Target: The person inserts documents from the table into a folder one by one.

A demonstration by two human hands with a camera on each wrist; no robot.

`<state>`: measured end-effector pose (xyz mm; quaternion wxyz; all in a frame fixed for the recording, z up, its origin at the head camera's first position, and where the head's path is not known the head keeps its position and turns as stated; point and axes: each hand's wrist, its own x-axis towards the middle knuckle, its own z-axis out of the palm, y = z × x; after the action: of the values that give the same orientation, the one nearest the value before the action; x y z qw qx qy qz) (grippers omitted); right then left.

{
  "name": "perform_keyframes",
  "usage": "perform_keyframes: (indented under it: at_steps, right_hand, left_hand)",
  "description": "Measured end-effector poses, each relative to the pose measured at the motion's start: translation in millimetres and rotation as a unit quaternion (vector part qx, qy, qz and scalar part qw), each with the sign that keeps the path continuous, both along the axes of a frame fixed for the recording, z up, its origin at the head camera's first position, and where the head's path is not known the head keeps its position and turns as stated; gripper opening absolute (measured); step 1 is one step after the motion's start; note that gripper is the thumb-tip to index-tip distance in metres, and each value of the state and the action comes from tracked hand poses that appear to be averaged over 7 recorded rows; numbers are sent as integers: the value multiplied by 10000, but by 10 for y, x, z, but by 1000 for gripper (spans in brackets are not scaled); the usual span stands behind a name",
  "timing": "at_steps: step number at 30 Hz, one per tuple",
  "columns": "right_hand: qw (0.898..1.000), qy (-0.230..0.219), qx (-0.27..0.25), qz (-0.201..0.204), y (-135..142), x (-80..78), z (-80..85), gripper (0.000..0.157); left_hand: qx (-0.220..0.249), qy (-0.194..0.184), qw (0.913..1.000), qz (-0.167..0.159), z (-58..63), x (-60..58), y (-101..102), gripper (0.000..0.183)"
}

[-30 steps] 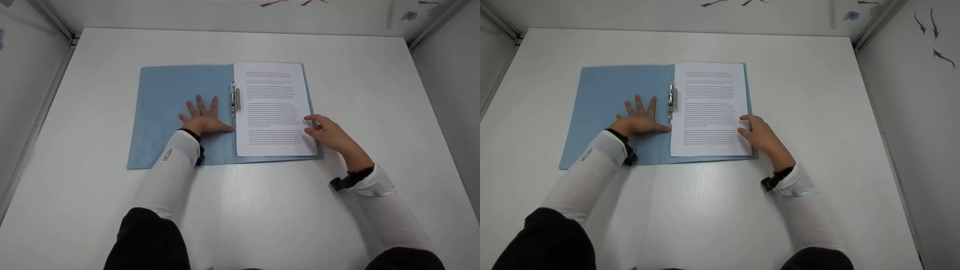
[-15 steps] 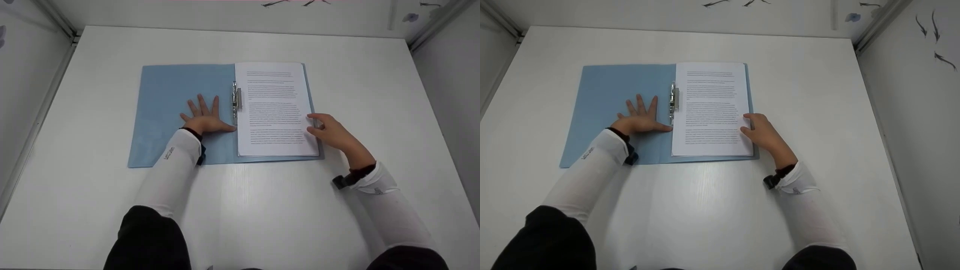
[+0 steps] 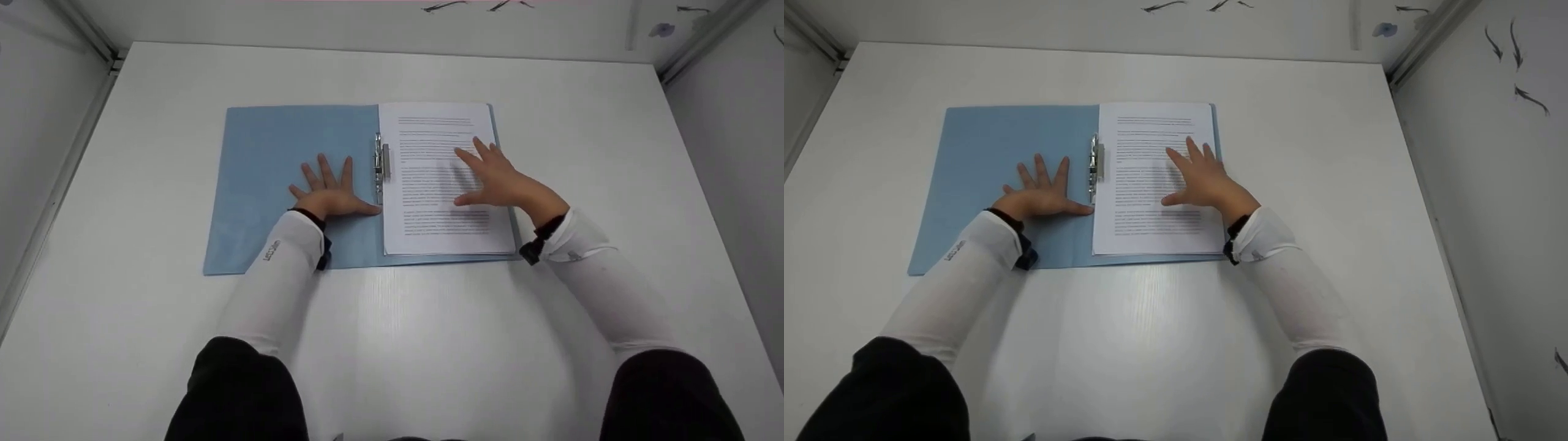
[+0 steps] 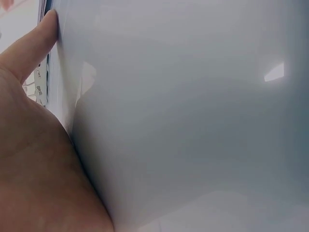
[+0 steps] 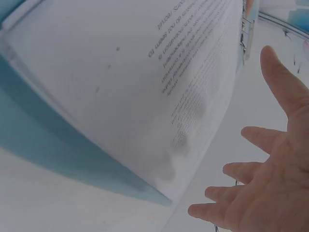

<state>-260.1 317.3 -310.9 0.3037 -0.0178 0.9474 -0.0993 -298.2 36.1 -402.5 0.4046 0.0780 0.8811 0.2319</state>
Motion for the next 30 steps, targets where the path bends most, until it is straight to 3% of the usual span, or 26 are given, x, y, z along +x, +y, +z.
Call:
perform_keyframes:
  at_steps: [3, 8, 25, 30]
  right_hand:
    - [9985, -343, 314, 277, -98, -87, -113, 104]
    - [9956, -765, 508, 168, -181, -114, -222, 109]
    - [9952, -768, 604, -3, -239, -96, -289, 110]
    - [9928, -947, 735, 0, -284, -66, -304, 109]
  left_hand:
    - [-2, -1, 10000, -1, -2, 2, -8, 121]
    - [84, -62, 9999, -42, -14, 14, 8, 122]
    - [101, 7, 9999, -22, -10, -1, 55, 122]
    - [59, -31, 10000, -73, -31, 26, 57, 122]
